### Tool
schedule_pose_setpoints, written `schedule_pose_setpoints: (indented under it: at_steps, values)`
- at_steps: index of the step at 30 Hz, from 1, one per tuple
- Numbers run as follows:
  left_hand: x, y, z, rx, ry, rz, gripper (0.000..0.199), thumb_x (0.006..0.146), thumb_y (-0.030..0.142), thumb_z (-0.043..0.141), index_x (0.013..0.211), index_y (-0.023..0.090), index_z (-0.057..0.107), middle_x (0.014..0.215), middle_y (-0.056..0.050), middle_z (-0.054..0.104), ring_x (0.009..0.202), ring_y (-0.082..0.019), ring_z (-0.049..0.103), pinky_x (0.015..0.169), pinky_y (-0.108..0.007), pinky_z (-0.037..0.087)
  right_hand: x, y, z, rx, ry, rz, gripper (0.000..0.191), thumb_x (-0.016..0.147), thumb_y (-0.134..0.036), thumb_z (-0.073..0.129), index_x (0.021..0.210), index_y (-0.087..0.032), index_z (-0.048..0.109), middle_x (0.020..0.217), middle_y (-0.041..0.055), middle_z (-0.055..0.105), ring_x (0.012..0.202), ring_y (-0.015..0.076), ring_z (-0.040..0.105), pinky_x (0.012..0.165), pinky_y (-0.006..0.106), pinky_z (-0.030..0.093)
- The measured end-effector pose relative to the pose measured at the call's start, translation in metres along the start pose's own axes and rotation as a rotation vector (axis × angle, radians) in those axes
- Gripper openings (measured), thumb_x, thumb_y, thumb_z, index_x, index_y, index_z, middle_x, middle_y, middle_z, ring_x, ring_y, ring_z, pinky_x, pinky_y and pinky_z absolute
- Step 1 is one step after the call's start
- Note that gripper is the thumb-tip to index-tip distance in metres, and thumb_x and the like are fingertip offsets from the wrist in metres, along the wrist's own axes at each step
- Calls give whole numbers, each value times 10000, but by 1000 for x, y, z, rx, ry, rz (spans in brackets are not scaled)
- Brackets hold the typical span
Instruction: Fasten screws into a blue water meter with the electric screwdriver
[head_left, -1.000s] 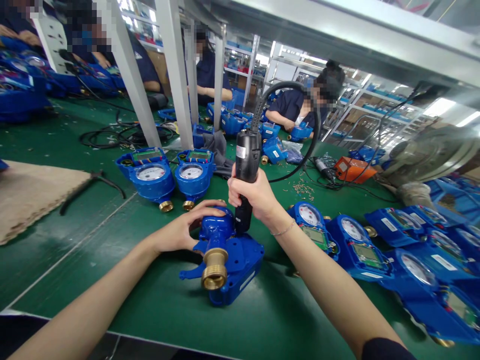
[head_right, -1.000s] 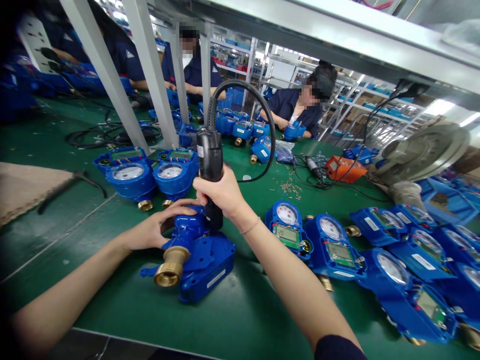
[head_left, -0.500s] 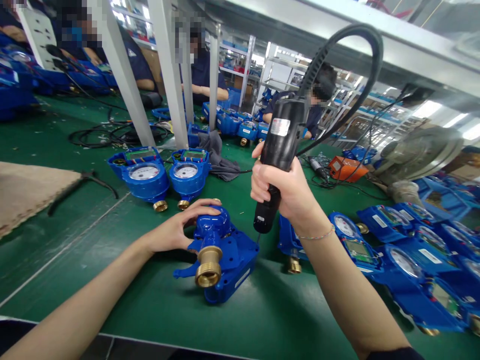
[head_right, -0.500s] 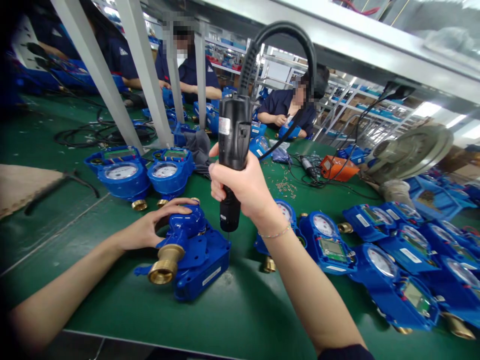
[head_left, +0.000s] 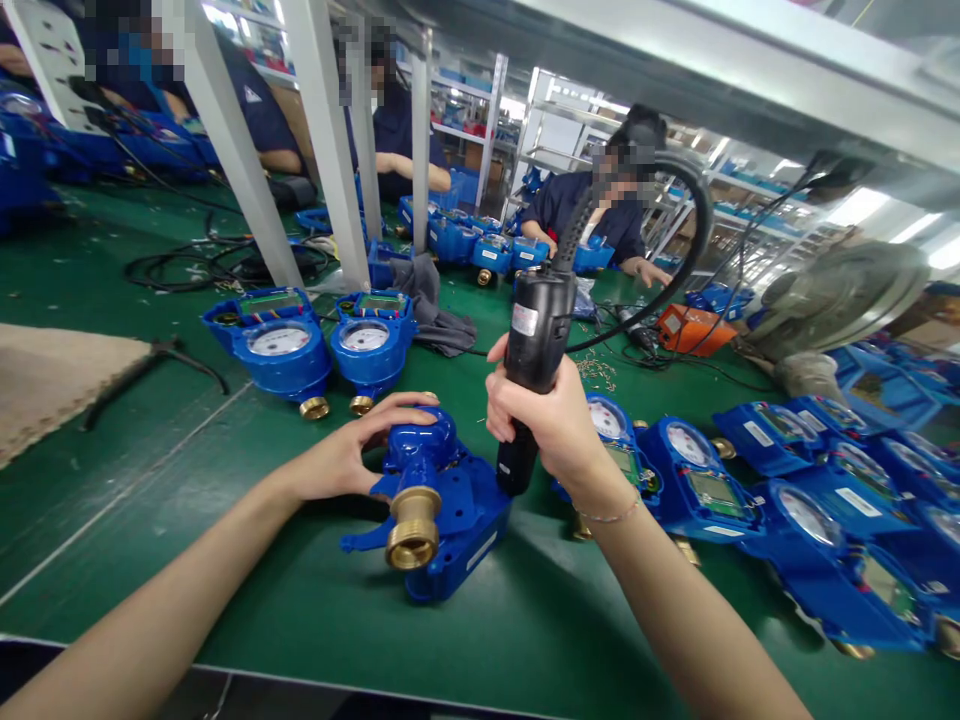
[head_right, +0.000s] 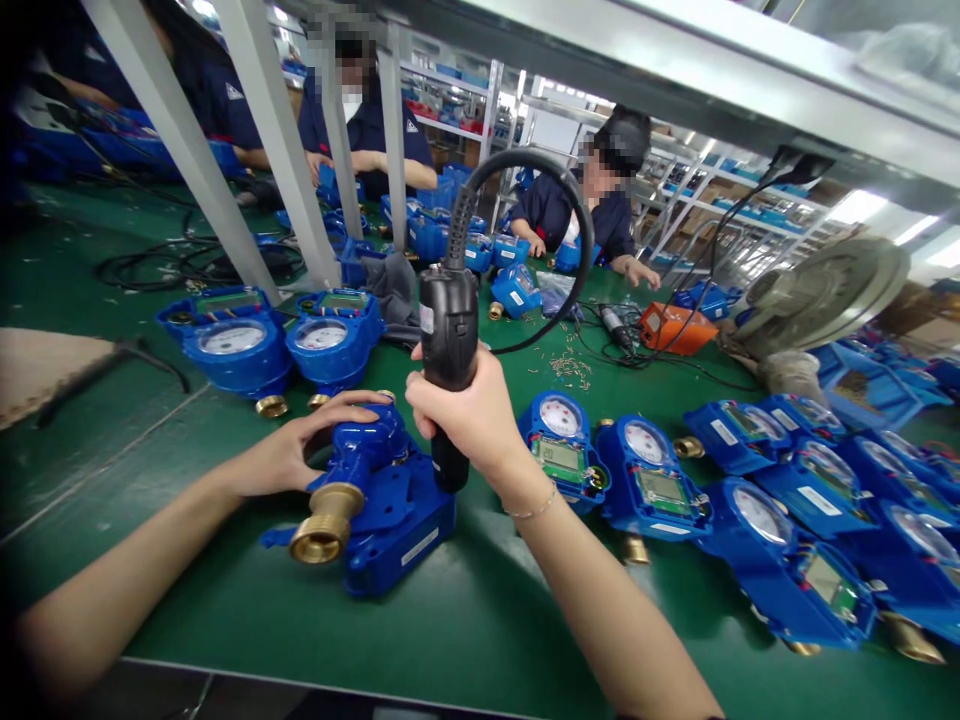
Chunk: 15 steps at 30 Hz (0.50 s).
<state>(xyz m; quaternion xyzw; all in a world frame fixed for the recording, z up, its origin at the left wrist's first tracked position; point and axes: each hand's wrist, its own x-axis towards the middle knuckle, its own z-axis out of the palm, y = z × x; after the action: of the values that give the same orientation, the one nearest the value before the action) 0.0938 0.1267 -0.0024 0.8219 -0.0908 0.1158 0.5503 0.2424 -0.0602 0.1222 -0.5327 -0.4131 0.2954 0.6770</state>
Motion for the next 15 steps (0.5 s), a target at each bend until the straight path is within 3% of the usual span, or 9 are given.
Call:
schedule_pose_setpoints:
  at_steps: [5,10,15]
  values:
    - [0,1,1,11,12,14,720,708,242,814,1339,332,479,1508,-92,275,1425,-325,259,1149,-518,295,-2,1,-4,-41,196,-70,264,693,-93,601,915,-199,506,458,-109,483,356,83,423,402,196,363]
    - [1,-1,1,15,9,8,718,705,266,816,1340,316,485,1509,-112,272,1425,-349,255,1131,-537,319,1,-1,-5,51,15,34,245,708,-98,600,915,-195,511,465,-101,486,365,74,407,409,194,368]
    - [1,-2,1,9,5,7,707,715,281,807,1345,311,487,1513,-114,271,1421,-354,262,1131,-548,317,4,2,-6,149,-21,64,232,698,-74,571,879,-195,491,454,-112,448,354,60,365,402,185,357]
